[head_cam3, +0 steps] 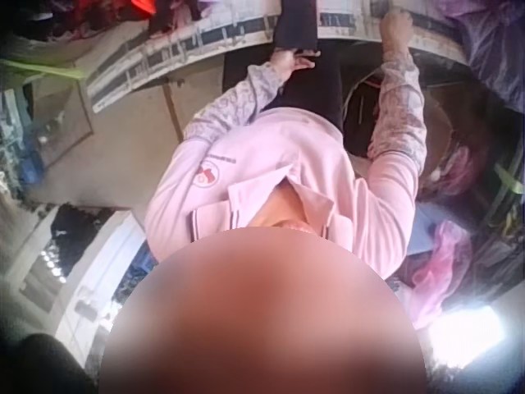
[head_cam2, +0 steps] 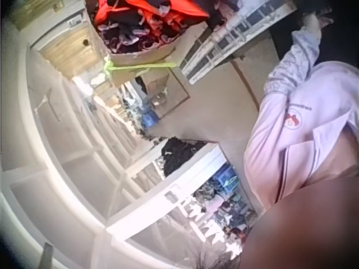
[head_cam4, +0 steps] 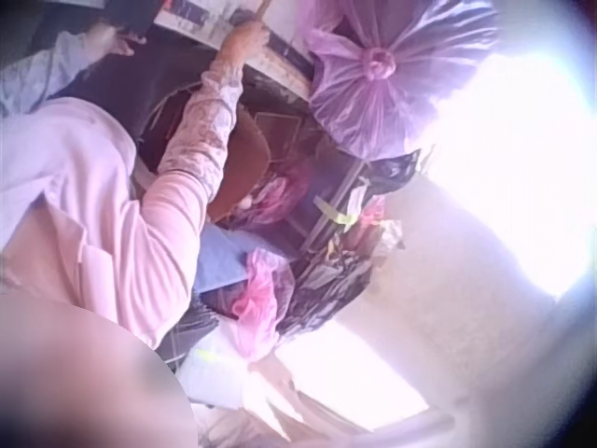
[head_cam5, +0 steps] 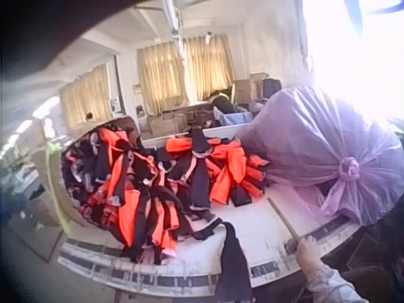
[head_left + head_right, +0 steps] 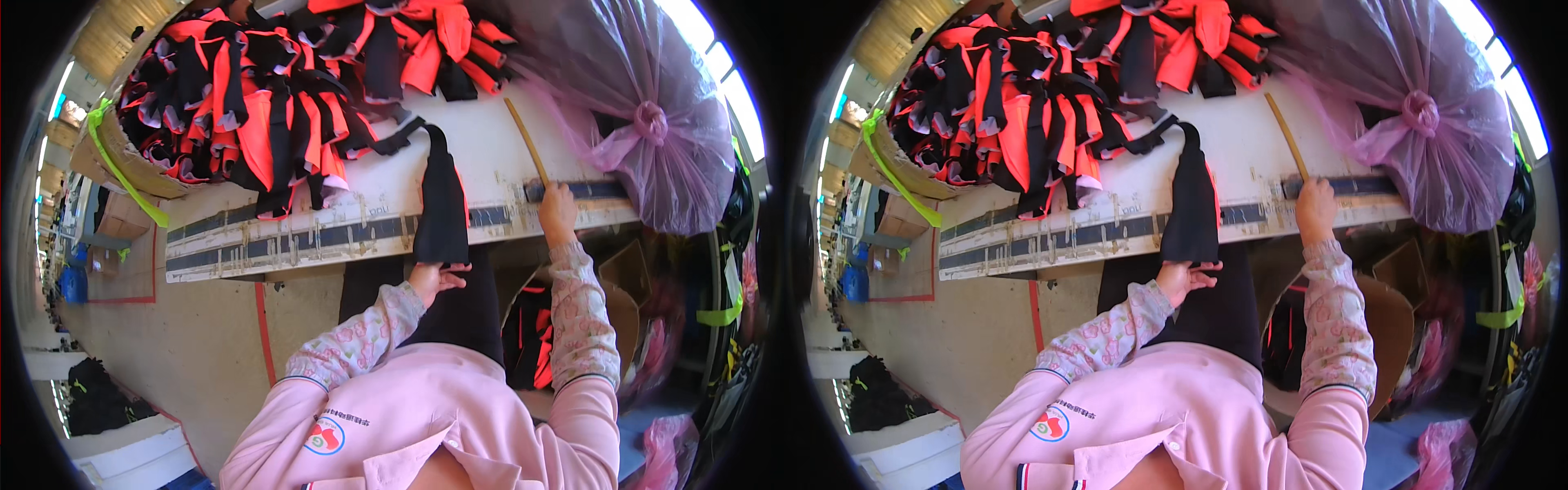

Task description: The person is using a wooden stick to stuff or turn fabric straps for life jackets.

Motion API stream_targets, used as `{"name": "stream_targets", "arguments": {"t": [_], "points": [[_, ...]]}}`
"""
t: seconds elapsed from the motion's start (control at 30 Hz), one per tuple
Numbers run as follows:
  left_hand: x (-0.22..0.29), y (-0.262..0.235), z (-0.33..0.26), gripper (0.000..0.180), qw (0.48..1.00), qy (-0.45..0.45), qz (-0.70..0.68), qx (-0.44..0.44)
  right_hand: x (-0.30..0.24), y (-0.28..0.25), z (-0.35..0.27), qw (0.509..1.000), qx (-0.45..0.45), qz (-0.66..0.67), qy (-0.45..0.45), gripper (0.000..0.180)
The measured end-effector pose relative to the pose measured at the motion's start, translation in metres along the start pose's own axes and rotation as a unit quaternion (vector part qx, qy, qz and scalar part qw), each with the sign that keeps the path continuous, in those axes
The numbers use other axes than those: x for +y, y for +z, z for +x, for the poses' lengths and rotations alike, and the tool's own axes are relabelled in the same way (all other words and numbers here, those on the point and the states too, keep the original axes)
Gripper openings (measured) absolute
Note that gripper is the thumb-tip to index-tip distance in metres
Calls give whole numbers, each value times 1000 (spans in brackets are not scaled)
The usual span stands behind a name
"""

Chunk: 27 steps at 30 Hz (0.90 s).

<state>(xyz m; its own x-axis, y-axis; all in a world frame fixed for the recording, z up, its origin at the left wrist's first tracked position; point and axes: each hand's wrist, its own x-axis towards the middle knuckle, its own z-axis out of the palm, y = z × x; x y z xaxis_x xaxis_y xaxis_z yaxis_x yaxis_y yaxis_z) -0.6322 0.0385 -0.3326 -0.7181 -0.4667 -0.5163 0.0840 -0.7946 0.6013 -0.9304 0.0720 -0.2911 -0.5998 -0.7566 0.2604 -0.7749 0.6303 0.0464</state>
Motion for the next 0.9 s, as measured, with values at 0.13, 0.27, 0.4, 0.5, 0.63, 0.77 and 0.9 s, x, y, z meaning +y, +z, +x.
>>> {"name": "stream_targets", "arguments": {"t": [0.13, 0.27, 0.4, 0.5, 0.63, 0.77, 0.9], "points": [[-14, 7, 3, 29, 999, -8, 4, 50, 21, 9, -20, 989, -23, 143, 32, 16], [-20, 4, -6, 24, 998, 12, 13, 59, 32, -12, -65, 951, -44, 304, 28, 14], [-20, 7, -8, 27, 999, 27, 4, 40, 28, -66, -143, 807, -149, 562, 102, 4], [-16, 5, -3, 27, 999, 32, 8, 30, 26, -111, -201, 786, -253, 564, 22, 4], [-14, 7, 2, 27, 997, 51, 38, 38, 35, -158, -258, 746, -430, 504, 63, 24], [-19, 12, 6, 28, 997, 22, 0, 75, 36, -141, -282, 696, -456, 534, 151, 24], [-25, 4, 4, 30, 995, 53, 68, 46, 12, -135, -277, 680, -444, 553, 186, 26]]}}
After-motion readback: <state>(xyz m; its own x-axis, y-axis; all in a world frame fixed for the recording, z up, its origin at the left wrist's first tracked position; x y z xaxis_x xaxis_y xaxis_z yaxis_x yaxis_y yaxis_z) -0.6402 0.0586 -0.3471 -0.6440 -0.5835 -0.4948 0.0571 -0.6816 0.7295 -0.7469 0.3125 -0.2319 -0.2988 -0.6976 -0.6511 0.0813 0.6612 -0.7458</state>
